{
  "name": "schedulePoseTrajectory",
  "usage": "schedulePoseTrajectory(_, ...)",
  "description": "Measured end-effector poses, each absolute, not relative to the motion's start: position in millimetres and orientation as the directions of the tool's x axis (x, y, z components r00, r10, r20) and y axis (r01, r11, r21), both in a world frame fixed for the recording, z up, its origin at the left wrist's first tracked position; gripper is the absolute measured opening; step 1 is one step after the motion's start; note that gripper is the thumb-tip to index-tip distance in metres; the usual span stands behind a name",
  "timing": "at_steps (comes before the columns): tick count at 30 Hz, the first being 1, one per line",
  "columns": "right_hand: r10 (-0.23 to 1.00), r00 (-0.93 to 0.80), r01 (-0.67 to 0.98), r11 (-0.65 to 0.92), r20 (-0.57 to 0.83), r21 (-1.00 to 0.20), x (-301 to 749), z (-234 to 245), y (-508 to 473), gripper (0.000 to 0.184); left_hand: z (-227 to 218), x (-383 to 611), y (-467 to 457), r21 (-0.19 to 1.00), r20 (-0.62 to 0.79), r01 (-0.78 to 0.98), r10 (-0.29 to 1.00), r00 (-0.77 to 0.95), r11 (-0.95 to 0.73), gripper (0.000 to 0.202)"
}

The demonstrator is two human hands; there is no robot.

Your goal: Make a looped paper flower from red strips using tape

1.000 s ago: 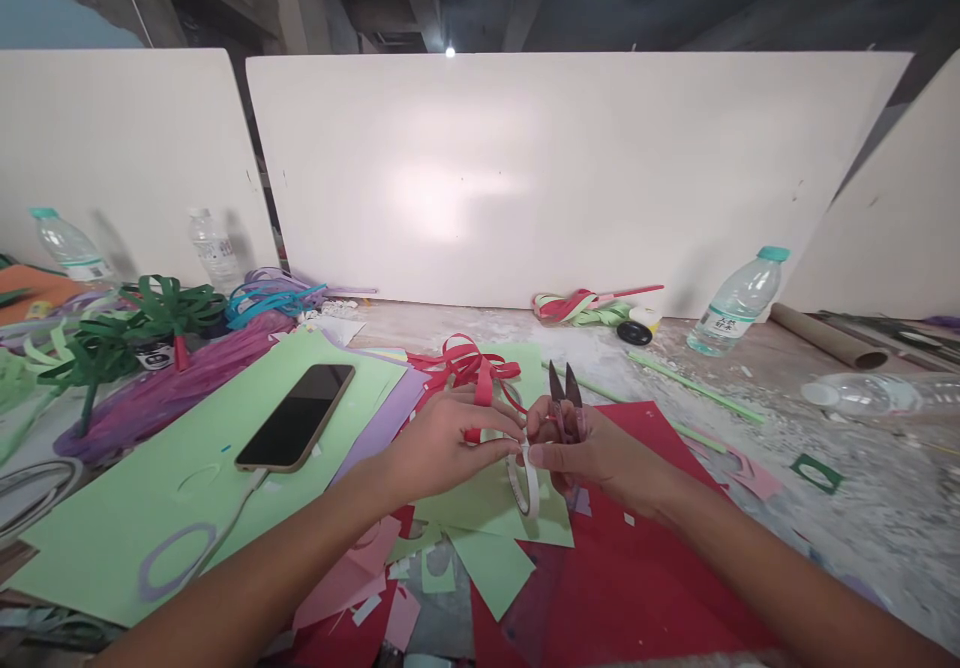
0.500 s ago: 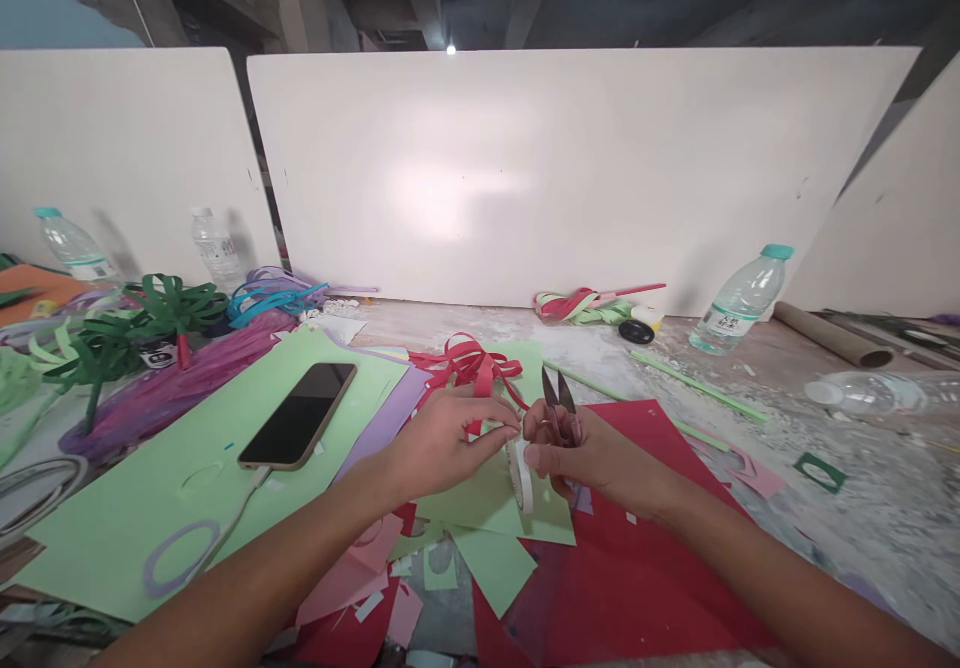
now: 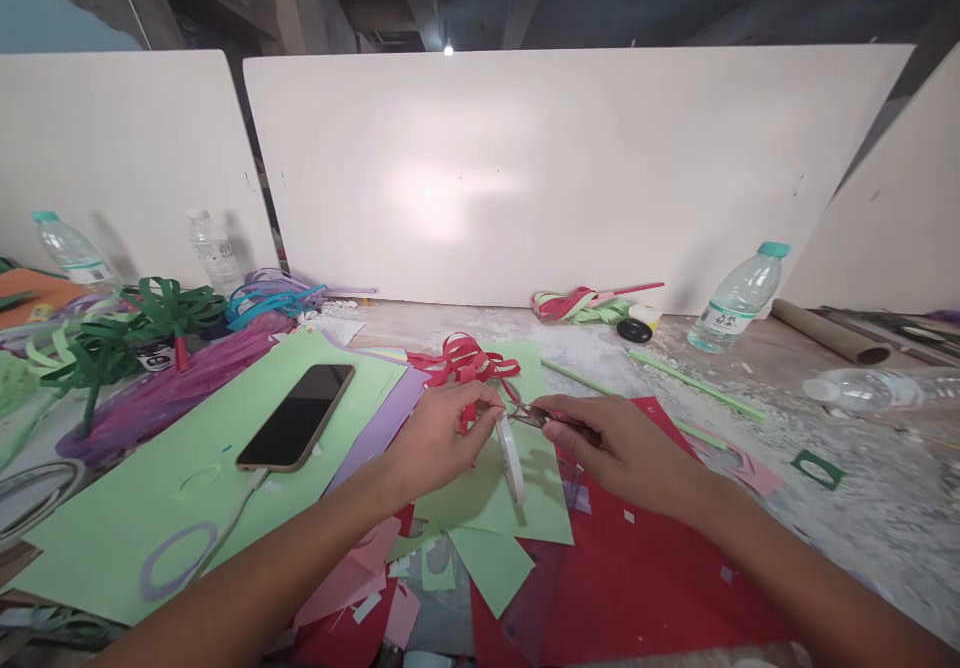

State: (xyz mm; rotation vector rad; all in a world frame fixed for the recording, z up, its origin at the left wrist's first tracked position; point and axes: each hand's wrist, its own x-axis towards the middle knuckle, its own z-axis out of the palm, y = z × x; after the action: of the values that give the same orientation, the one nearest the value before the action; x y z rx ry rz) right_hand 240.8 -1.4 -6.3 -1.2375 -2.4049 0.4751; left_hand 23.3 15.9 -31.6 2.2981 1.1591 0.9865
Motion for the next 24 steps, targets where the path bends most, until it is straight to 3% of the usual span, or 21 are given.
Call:
schedulePoseTrajectory(11, 0.805, -0.554, 0.75, 0.594, 0.214, -0.292, 245.3, -8.1, 0.2, 0.031, -34.2, 25.5, 12.0, 0.631, 0.421, 0.494, 0.799, 0.429, -0.598, 0.015)
schedulePoseTrajectory(24, 0.741, -0.58, 0.75, 0.648, 0.339, -0.133, 246.4, -15.5, -1.8, 0.031, -35.1, 28.5, 8.5, 0.601, 0.418, 0.531, 0.801, 0.429, -0.598, 0.016)
